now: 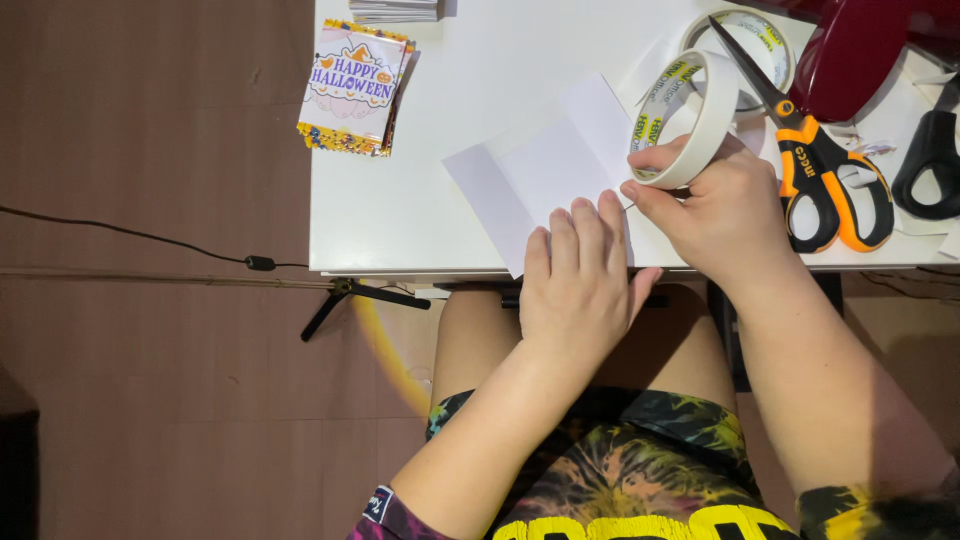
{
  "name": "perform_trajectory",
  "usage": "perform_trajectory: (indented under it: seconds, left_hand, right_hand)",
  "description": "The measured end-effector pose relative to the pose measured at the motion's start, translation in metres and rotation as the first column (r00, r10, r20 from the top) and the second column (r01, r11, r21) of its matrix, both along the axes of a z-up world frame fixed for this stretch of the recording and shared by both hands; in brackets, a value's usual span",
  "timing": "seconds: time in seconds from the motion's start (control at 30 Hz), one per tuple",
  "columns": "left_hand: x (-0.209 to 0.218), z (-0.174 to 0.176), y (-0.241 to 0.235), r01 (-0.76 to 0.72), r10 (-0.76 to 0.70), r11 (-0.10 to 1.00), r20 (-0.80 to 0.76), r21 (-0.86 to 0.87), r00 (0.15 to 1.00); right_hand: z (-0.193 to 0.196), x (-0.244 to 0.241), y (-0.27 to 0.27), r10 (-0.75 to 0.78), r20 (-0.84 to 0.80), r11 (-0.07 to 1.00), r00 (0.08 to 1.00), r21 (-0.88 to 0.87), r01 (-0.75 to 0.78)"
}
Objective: The person applies adhesive tape to the edges of a white paper package and uses shears to cut the tape, then places a printed card inside and seals the package.
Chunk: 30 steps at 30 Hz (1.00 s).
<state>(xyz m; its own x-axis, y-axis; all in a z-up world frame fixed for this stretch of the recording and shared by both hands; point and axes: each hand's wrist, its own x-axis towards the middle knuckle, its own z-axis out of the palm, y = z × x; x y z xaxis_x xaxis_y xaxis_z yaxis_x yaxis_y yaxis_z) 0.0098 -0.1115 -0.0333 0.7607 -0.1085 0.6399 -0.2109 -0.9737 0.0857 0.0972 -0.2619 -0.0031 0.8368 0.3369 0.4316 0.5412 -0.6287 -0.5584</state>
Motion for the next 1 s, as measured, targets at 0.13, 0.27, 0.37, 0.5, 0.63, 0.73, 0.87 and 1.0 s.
perform_trajectory:
  seconds: [0.13,0.27,0.37,0.5,0.63,0.73,0.87,1.0]
  left_hand:
    - [0.005,-0.01,-0.005,-0.034,0.033,0.998,0.019,0.062,0.999]
    - [0.002,-0.003,-0.006,-0.04,0.039,0.994,0.009,0.106,0.999]
    - [0.004,-0.008,-0.008,-0.061,0.052,0.993,0.096,0.097,0.994]
    - [0.0,-0.001,-0.004,-0.075,0.061,0.992,0.139,0.098,0.988]
    - [-0.014,-0.008,0.003,0.004,-0.007,0.999,0.082,0.036,0.997]
    - [-0.023,0.006,0.019,0.104,-0.106,0.994,-0.077,-0.029,0.991]
    - [-0.025,0.027,0.041,0.303,-0.363,0.89,-0.129,-0.34,0.923]
    - [-0.015,0.053,0.05,0.342,-0.335,0.911,0.073,-0.231,0.939]
  right_hand:
    - [-0.001,0.0,0.0,0.011,0.029,1.0,1.0,0.018,-0.011]
    - [0.0,0.0,0.001,0.022,0.036,0.999,0.999,0.028,-0.023]
    - [0.0,0.0,0.003,0.005,0.119,0.998,0.993,-0.056,0.002]
    - [0.0,-0.005,0.01,0.006,0.341,0.958,0.94,-0.272,0.092]
    - [0.019,-0.019,0.017,0.097,0.444,0.921,0.891,-0.379,0.088]
    - [0.037,-0.034,-0.003,0.076,0.432,0.906,0.899,-0.406,0.118]
    - [0.025,-0.053,-0.08,-0.187,0.42,0.776,0.888,-0.491,0.396]
    - [0.02,-0.06,-0.113,-0.341,0.337,0.621,0.878,-0.62,0.479]
